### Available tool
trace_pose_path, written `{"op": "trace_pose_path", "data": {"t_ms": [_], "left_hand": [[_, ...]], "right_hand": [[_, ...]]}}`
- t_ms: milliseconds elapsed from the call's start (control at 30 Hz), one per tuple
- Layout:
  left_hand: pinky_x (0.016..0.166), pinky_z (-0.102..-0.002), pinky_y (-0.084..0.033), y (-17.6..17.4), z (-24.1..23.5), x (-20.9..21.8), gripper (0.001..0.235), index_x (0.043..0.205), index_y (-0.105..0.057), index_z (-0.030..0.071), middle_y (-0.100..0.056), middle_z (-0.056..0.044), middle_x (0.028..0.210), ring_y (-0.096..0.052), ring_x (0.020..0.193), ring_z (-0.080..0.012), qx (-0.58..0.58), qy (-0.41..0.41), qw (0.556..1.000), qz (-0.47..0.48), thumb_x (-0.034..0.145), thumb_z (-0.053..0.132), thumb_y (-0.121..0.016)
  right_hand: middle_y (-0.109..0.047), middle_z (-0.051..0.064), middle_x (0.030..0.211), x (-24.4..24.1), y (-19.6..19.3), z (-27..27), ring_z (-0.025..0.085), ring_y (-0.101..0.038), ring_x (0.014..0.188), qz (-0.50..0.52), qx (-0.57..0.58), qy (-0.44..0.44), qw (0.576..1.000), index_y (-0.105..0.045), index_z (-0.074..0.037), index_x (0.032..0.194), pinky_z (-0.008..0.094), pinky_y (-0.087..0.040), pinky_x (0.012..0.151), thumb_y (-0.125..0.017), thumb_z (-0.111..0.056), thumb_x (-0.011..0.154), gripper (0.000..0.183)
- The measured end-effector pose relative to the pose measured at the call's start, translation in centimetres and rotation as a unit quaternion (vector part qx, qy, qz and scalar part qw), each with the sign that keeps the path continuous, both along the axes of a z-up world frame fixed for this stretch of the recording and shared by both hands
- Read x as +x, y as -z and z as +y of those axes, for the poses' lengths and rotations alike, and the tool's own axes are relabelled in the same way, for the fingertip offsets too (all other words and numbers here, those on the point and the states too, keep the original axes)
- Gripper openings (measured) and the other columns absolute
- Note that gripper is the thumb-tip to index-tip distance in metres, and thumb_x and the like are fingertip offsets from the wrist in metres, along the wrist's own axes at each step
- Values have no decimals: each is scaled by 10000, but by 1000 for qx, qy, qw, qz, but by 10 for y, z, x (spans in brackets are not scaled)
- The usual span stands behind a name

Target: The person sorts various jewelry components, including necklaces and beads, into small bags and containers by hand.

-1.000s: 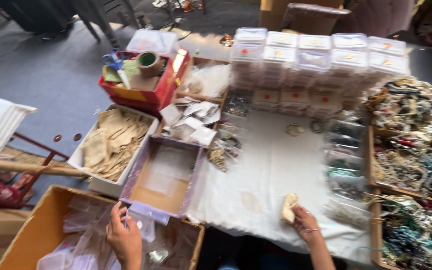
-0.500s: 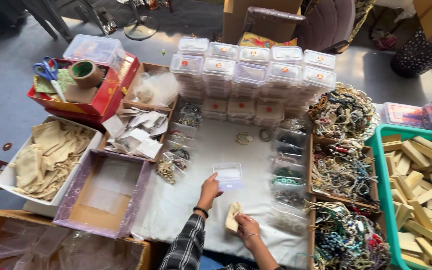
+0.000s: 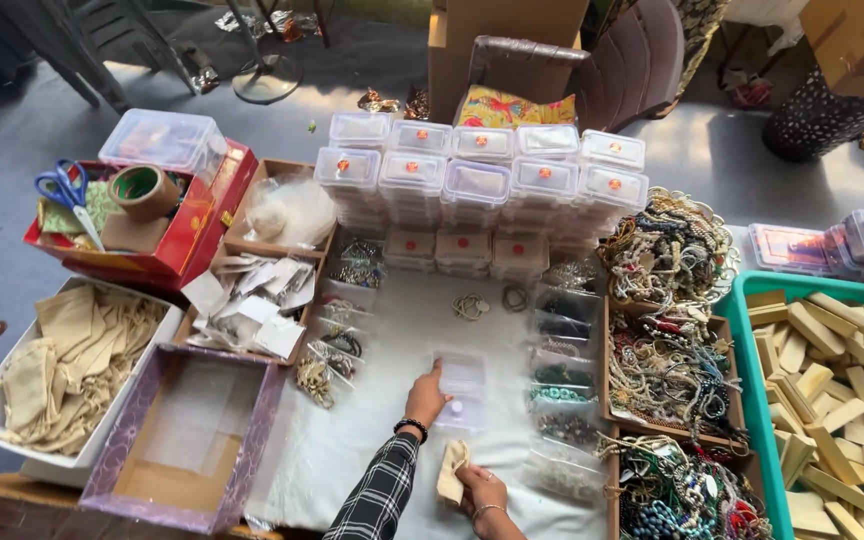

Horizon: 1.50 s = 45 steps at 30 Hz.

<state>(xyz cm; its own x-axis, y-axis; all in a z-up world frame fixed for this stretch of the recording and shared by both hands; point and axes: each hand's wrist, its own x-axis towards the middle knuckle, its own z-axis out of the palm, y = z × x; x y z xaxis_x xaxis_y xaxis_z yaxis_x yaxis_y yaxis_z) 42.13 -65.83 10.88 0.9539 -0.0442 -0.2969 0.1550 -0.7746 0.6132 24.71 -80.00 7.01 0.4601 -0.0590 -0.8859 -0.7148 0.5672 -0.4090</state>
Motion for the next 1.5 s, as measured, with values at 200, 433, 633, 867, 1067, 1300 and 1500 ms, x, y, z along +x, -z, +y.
{"op": "trace_pose_path", "data": {"t_ms": [200, 433, 633, 867, 1067, 1300, 1500], "left_hand": [[915, -482, -537, -1, -11, 0, 958, 1611, -223, 212, -622, -244, 1189, -639, 1084, -432, 71, 32, 995, 60, 860, 233, -816], [914, -451, -561, -19, 1, 13, 979, 1632, -141, 280, -666, -194, 1179, -668, 1087, -366, 65, 69, 984, 152, 893, 301, -784], [909, -447, -553, -7, 0, 10, 1002, 1629, -153, 291, -683, -188, 1173, -681, 1071, -356, 64, 66, 988, 122, 868, 305, -803], [886, -459, -560, -29, -8, -10, 962, 1634, -142, 295, -680, -191, 1145, -683, 1060, -363, 45, 1, 992, 119, 908, 300, -772], [868, -448, -556, -7, -1, -19, 946, 1624, -177, 319, -721, -157, 1122, -699, 1037, -338, 15, -9, 994, 103, 892, 290, -776], [723, -413, -576, -45, 8, -40, 937, 1608, -263, 346, -761, -130, 935, -734, 713, -281, -53, -42, 990, 128, 849, 267, -807], [712, -408, -568, -49, 18, -57, 935, 1604, -268, 330, -762, -152, 912, -713, 692, -271, -59, -44, 991, 115, 852, 266, -820]], "right_hand": [[-761, 112, 833, -12, 76, -6, 235, -726, 675, -6, -6, 33, 999, -757, 4, 1025, 361, -578, 574, -783, -63, 830, 208], [-779, 173, 848, -3, 40, 0, 271, -755, 697, -24, 28, 61, 997, -759, 78, 996, 393, -630, 629, -778, 18, 799, 207], [-772, 171, 862, -11, 127, -11, 275, -742, 706, -36, 13, 57, 998, -738, 74, 1013, 398, -617, 631, -783, 27, 810, 213], [-768, 130, 894, -1, 23, -1, 250, -753, 723, -20, 23, 36, 999, -720, 22, 1044, 389, -635, 661, -740, -58, 842, 217], [-762, 95, 900, -2, 3, 1, 225, -745, 750, -24, 6, 20, 999, -717, -20, 1045, 371, -616, 692, -745, -88, 858, 202], [-754, 53, 887, -8, 0, -3, 184, -723, 754, -46, 0, -10, 999, -726, -76, 1049, 341, -586, 679, -743, -135, 878, 182], [-760, 54, 879, -15, -12, -3, 181, -726, 743, -58, 12, -6, 998, -726, -59, 1034, 331, -599, 673, -722, -117, 880, 165]]}}
